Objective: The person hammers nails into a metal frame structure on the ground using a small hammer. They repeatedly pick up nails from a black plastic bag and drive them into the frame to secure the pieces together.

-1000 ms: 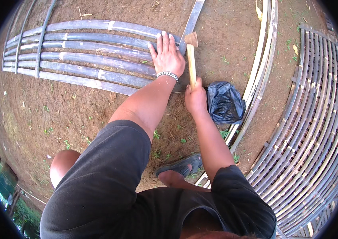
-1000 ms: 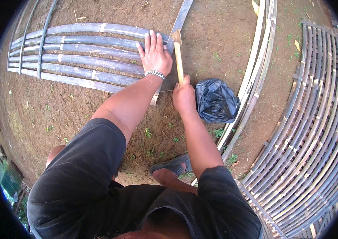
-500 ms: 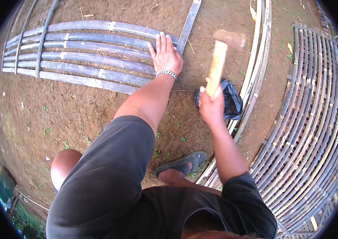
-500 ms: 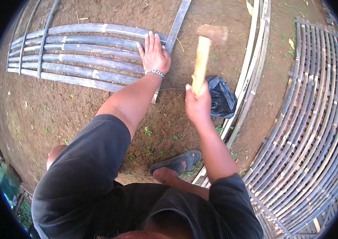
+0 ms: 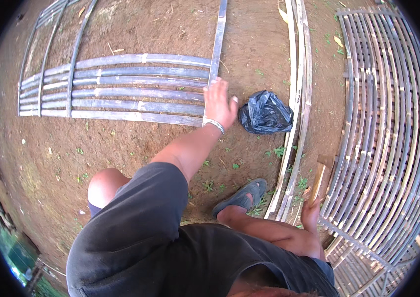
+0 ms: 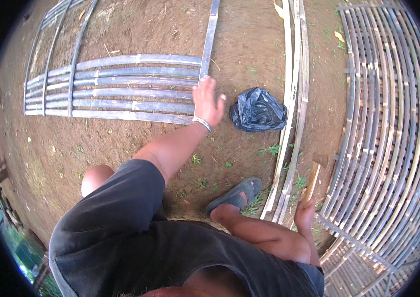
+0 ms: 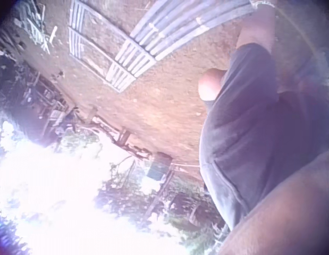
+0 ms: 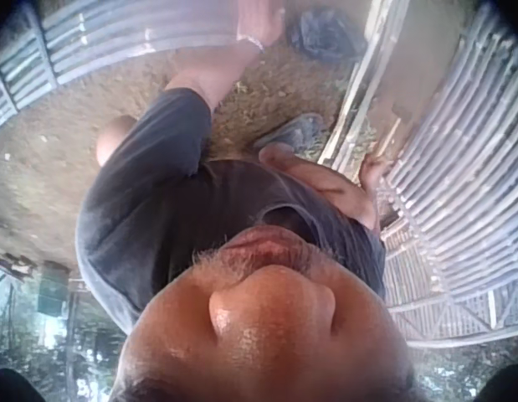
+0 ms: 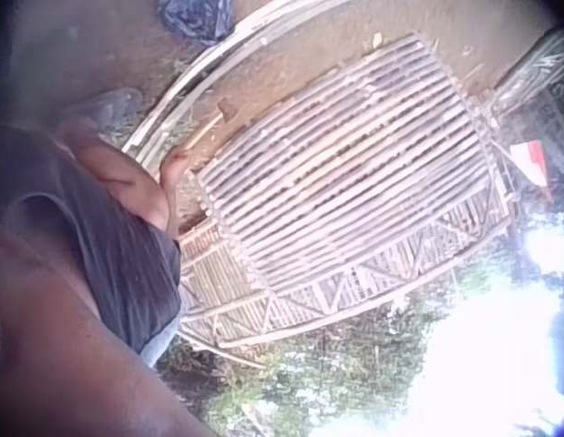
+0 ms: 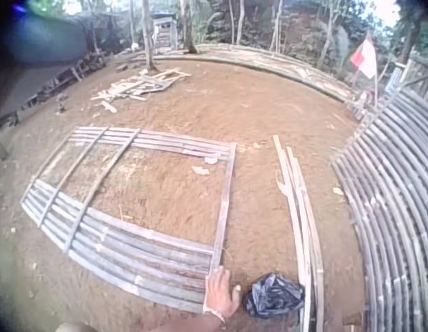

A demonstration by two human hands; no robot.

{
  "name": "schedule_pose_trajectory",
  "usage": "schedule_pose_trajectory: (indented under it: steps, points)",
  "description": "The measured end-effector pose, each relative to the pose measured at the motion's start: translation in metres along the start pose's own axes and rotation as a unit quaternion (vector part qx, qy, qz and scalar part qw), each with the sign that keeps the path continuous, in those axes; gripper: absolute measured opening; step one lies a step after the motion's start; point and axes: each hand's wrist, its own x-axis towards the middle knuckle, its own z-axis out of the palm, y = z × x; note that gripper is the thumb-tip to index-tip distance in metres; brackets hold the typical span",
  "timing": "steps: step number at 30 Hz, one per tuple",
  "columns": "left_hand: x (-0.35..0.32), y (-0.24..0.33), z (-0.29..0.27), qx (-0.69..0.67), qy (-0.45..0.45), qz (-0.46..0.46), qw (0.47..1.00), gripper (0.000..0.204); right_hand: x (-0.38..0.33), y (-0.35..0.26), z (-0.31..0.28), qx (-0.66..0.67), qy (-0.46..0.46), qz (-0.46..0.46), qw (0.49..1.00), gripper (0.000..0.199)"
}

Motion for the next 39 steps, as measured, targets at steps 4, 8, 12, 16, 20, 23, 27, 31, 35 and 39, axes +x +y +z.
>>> schedule_pose_trajectory:
  steps: [4, 8, 12, 16, 20, 23, 27, 31, 35, 39]
  points:
    - [-0.021, 0.053, -0.001, -0.062, -0.091, 0.044, 0.993, 0.062, -0.023, -0.042, 0.023, 0.284, -0.087, 0.341, 0.892, 0.032]
    - [-0.021, 0.092, 0.034, -0.015, -0.092, -0.224, 0.97, 0.077, -0.033, -0.045, 0.042, 0.395, -0.038, 0.334, 0.855, 0.036]
    - [-0.033, 0.107, 0.051, 0.013, -0.121, -0.326, 0.938, 0.072, -0.06, -0.06, 0.051, 0.4, -0.042, 0.342, 0.849, 0.035]
    - [-0.047, 0.103, 0.047, -0.036, -0.078, -0.277, 0.957, 0.062, -0.082, -0.051, 0.067, 0.405, -0.032, 0.283, 0.869, 0.034]
    - [-0.045, 0.068, 0.047, -0.113, -0.082, -0.297, 0.945, 0.035, -0.057, -0.09, 0.056, 0.403, -0.057, 0.295, 0.865, 0.034]
    - [-0.048, 0.062, 0.045, -0.137, -0.012, -0.239, 0.961, 0.025, -0.039, -0.085, 0.065, 0.403, -0.025, 0.247, 0.881, 0.03]
    - [-0.065, 0.072, 0.021, -0.251, -0.036, -0.221, 0.942, 0.021, -0.007, -0.085, 0.077, 0.402, -0.017, 0.222, 0.888, 0.027]
    - [-0.072, 0.115, -0.043, -0.313, -0.083, -0.288, 0.901, 0.023, 0.019, -0.103, 0.07, 0.385, -0.016, 0.235, 0.892, 0.018]
    - [-0.09, 0.125, -0.119, -0.331, -0.108, -0.326, 0.879, 0.024, 0.022, -0.15, 0.027, 0.399, -0.085, 0.224, 0.885, 0.017]
    - [-0.128, 0.142, -0.239, -0.338, -0.129, -0.358, 0.861, 0.028, -0.004, -0.223, -0.04, 0.307, -0.104, 0.149, 0.934, 0.019]
